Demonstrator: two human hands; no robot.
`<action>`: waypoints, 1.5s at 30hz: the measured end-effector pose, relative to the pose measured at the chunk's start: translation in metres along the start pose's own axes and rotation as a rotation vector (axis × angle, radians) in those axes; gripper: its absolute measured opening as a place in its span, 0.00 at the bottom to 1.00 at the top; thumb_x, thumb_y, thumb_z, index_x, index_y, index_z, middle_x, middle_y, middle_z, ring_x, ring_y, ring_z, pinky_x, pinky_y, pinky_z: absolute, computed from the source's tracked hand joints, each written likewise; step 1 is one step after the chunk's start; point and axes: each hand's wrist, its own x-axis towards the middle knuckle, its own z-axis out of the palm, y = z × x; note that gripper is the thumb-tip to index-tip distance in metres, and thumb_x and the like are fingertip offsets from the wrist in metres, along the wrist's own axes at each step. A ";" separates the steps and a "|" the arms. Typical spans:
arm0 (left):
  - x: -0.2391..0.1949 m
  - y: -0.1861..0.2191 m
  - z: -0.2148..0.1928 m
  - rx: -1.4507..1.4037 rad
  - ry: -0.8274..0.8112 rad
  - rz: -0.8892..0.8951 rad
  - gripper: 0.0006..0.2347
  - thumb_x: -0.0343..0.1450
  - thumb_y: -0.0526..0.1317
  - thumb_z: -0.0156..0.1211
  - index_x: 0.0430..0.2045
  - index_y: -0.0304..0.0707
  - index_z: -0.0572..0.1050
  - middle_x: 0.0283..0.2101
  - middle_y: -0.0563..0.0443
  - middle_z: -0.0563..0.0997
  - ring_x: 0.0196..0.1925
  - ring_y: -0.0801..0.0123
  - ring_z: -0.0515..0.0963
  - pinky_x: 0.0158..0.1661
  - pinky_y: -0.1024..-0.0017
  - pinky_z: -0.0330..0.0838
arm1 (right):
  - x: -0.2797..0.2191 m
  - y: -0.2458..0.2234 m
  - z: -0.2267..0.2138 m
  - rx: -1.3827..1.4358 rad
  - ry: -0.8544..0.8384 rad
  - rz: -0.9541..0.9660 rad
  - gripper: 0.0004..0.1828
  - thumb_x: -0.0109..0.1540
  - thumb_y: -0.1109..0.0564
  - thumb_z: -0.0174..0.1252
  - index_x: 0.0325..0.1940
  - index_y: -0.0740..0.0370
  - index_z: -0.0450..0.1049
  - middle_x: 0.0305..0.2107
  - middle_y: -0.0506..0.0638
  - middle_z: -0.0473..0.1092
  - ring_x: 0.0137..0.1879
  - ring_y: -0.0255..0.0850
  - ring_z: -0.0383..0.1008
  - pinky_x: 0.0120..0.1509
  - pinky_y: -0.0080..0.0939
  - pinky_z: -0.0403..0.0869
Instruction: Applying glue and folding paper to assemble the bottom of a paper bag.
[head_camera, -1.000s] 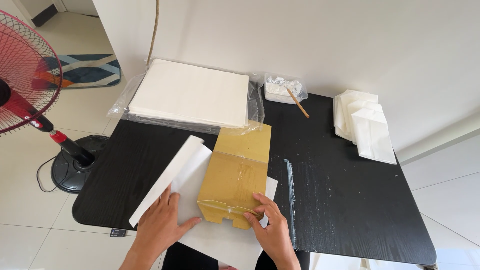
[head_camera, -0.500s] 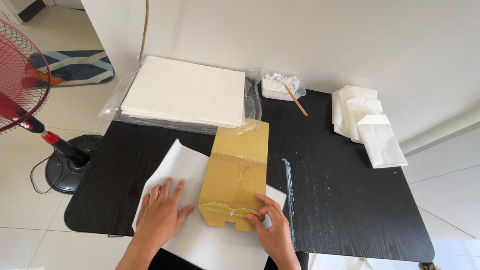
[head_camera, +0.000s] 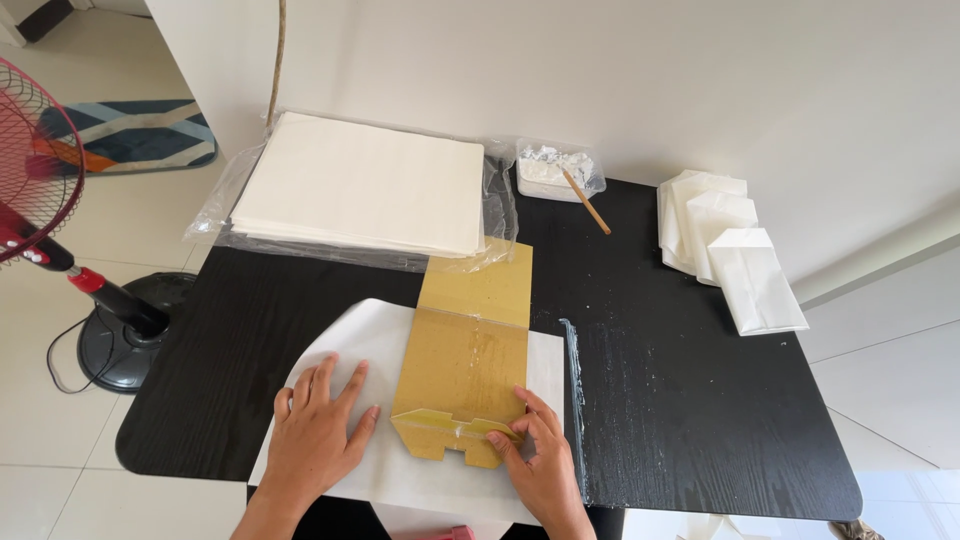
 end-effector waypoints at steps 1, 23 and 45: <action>0.000 0.000 0.000 -0.001 -0.005 -0.004 0.26 0.71 0.61 0.44 0.66 0.62 0.65 0.69 0.45 0.63 0.65 0.57 0.66 0.54 0.52 0.64 | 0.001 0.000 -0.001 -0.002 -0.005 0.002 0.12 0.60 0.48 0.67 0.31 0.54 0.75 0.68 0.44 0.67 0.73 0.39 0.66 0.69 0.46 0.67; 0.004 0.001 0.013 -0.027 0.065 0.057 0.30 0.72 0.66 0.42 0.68 0.61 0.62 0.75 0.35 0.56 0.77 0.47 0.54 0.68 0.52 0.52 | 0.006 0.009 -0.004 0.022 0.029 -0.230 0.08 0.60 0.57 0.67 0.28 0.58 0.76 0.60 0.52 0.75 0.77 0.46 0.63 0.71 0.45 0.70; 0.008 0.001 0.011 -0.032 0.031 0.073 0.24 0.75 0.55 0.40 0.69 0.61 0.61 0.75 0.37 0.55 0.77 0.49 0.53 0.68 0.52 0.51 | 0.012 0.018 -0.002 0.048 -0.121 -0.261 0.07 0.60 0.61 0.66 0.30 0.60 0.75 0.60 0.53 0.75 0.79 0.49 0.57 0.56 0.39 0.83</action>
